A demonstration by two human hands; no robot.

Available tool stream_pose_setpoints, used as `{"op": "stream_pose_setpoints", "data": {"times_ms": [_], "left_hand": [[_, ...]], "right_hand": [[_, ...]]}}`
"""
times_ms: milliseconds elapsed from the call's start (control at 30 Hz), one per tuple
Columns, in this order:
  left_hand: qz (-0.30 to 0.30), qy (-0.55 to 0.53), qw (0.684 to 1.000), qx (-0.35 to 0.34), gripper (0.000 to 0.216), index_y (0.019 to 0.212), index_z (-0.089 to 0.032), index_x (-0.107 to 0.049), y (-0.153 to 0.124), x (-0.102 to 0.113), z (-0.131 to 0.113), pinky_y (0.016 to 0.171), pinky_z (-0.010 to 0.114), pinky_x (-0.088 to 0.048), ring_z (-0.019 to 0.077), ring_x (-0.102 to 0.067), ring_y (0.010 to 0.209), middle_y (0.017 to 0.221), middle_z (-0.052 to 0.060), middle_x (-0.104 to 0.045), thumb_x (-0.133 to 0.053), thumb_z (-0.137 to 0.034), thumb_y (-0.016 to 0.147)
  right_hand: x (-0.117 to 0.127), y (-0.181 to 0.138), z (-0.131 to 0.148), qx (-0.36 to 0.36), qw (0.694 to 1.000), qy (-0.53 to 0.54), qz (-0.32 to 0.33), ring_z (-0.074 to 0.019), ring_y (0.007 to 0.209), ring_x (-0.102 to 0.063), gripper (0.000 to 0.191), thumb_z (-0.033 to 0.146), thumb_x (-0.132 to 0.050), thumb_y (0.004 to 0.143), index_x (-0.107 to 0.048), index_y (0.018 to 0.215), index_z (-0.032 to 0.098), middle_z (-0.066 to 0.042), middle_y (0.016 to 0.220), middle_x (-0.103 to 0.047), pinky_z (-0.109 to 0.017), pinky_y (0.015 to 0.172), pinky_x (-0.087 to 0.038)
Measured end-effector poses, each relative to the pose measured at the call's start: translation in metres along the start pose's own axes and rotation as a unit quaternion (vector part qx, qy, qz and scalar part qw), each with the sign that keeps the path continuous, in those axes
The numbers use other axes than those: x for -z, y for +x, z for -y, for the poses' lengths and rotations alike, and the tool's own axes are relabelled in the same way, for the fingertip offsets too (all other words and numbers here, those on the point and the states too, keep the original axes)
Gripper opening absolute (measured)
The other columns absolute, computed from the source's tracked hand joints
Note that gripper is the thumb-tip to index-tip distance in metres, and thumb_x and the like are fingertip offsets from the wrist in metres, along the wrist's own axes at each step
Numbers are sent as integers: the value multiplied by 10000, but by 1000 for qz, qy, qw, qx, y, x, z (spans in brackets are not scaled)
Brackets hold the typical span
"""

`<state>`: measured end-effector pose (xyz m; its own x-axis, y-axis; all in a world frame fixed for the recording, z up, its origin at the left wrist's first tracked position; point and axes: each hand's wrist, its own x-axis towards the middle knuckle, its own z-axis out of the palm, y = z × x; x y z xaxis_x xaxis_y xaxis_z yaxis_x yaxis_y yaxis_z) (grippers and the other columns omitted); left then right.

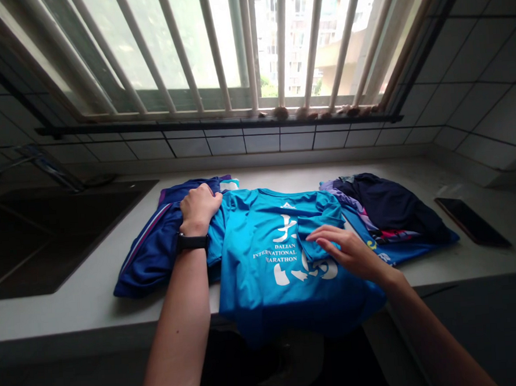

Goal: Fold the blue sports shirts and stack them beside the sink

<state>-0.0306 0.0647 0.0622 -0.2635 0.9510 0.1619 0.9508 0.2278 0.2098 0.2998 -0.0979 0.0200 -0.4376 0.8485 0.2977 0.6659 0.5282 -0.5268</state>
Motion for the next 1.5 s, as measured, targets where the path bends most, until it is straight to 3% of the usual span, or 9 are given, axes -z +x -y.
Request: {"op": "stream_pose_setpoints", "data": {"times_ms": [100, 233, 367, 633, 833, 1000, 1133, 1267, 1500], "left_hand": [[1, 0, 1000, 0, 390, 1170, -168, -734, -1, 1, -1, 944, 443, -553, 397, -701, 1156, 1197, 225, -749, -545, -411, 931], [3, 3, 1000, 2, 399, 1183, -157, -726, -1, 1, 0, 934, 442, -554, 400, -703, 1153, 1195, 233, -746, -546, -412, 934], [-5, 2, 1000, -6, 397, 1183, -150, -722, 1, -2, 1, 931, 443, -551, 401, -703, 1155, 1191, 242, -744, -542, -410, 941], [52, -107, 989, -82, 316, 1075, -181, -727, -9, 10, 8, 916, 360, -544, 330, -710, 1113, 1131, 156, -769, -679, -385, 839], [221, -317, 887, -252, 837, 1313, -210, -654, -20, 61, 69, 796, 318, -563, 264, -706, 958, 1054, 61, -759, -887, -473, 553], [105, -137, 980, -94, 383, 756, -179, -719, 1, 66, 99, 646, 295, -479, 259, -661, 768, 705, 55, -685, -803, -497, 560], [197, -150, 963, -107, 451, 739, -199, -699, -2, 53, 101, 699, 298, -489, 260, -664, 818, 760, 56, -714, -796, -598, 552], [141, -186, 968, -93, 534, 784, -212, -640, -11, 41, 99, 707, 310, -498, 266, -653, 861, 810, 54, -696, -829, -621, 498], [171, -178, 953, -175, 471, 613, -233, -452, -9, 36, 93, 563, 271, -304, 151, -421, 612, 594, -37, -445, -717, -623, 600]], "right_hand": [[-12, 8, -15, -64, 988, -129, -64, -339, 1507, -441, 496, 423, -448, 1061, -592, 1481, 202, -160, 1596, -510, -564, 1220, -378], [-34, 13, -31, -87, 969, -213, 91, -345, 1606, -225, 649, 512, -408, 1059, -395, 1631, 207, -127, 1707, -320, -629, 1268, -237], [-39, 13, -32, -74, 966, -223, 112, -321, 1614, -200, 639, 508, -325, 1074, -343, 1653, 239, -89, 1726, -256, -635, 1273, -199], [-37, 15, -33, -77, 968, -217, 97, -301, 1602, -251, 627, 493, -372, 1056, -391, 1633, 247, -81, 1712, -304, -598, 1278, -223], [-40, 17, -34, -70, 971, -213, 85, -307, 1593, -279, 610, 488, -378, 1051, -425, 1616, 263, -85, 1700, -334, -609, 1269, -233], [-40, 19, -35, -73, 972, -209, 80, -323, 1585, -297, 608, 471, -390, 1042, -452, 1602, 241, -112, 1683, -367, -619, 1255, -255], [-44, 17, -35, -70, 973, -207, 71, -320, 1580, -310, 598, 463, -400, 1037, -465, 1592, 249, -107, 1686, -362, -620, 1251, -265], [-40, 18, -35, -67, 971, -218, 74, -318, 1577, -320, 581, 474, -416, 1040, -502, 1563, 236, -114, 1680, -382, -600, 1253, -274], [-1, 82, -39, -101, 977, -186, 30, -296, 1286, -655, 532, 290, -243, 1090, -727, 1255, 145, -172, 1386, -692, -431, 1129, -470]]}}
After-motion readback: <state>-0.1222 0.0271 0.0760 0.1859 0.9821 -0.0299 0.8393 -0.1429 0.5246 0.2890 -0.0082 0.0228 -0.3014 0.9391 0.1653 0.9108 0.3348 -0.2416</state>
